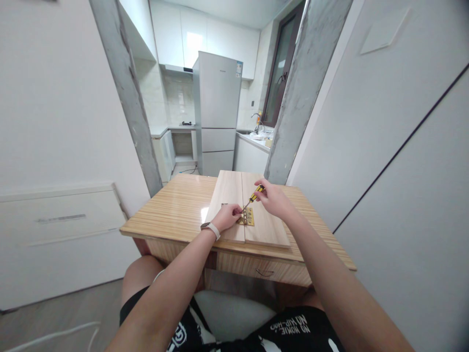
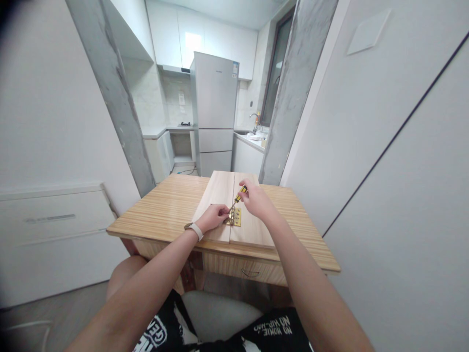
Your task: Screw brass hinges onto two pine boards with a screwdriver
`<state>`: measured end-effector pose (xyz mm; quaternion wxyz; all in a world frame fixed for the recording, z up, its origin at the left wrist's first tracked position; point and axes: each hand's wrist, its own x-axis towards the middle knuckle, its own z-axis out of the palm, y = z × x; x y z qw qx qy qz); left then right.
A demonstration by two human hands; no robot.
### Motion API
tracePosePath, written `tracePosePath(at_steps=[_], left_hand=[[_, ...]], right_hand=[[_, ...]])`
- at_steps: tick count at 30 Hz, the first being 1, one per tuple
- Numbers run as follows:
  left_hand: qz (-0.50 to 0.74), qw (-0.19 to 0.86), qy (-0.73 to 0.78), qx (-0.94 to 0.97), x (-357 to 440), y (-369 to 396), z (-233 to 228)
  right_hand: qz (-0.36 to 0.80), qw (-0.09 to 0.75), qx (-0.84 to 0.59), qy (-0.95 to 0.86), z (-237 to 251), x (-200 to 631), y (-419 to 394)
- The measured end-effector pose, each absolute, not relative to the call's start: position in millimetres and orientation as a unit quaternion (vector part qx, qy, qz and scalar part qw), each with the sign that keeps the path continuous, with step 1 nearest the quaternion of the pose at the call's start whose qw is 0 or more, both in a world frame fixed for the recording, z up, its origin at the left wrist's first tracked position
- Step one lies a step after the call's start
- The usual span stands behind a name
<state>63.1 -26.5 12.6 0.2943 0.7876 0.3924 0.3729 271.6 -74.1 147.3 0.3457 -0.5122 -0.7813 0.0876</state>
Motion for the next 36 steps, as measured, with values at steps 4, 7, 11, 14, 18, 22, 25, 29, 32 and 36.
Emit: tracePosePath(at_steps=[4,7,11,14,18,22,25,29,32,36], left_hand=[[0.371,0.295,0.39,0.789,62,-26,12],[0.379,0.306,0.385,0.784,63,-25,9],[0.4,0.336,0.376,0.765,63,-24,6],[0.4,0.331,0.375,0.768,63,-23,5],[0.394,0.321,0.38,0.773,62,-22,4],[0.394,0.33,0.386,0.766,63,-21,1],[0.395,0.344,0.388,0.758,63,-21,2],[0.388,0.34,0.39,0.763,64,-23,4],[0.388,0.332,0.387,0.768,64,-23,5],[0.39,0.333,0.378,0.771,63,-24,5]], right_hand=[[0.081,0.311,-0.496,-0.807,154,266,-72],[0.074,0.287,-0.493,-0.818,157,262,-69],[0.06,0.301,-0.494,-0.814,159,258,-65],[0.076,0.342,-0.481,-0.804,156,256,-59],[0.169,0.424,-0.427,-0.78,139,253,-45],[0.316,0.518,-0.373,-0.703,116,247,-30],[0.337,0.554,-0.36,-0.671,107,242,-26],[0.365,0.566,-0.351,-0.651,107,236,-25],[0.348,0.567,-0.349,-0.66,109,232,-27],[0.298,0.575,-0.376,-0.662,107,223,-28]])
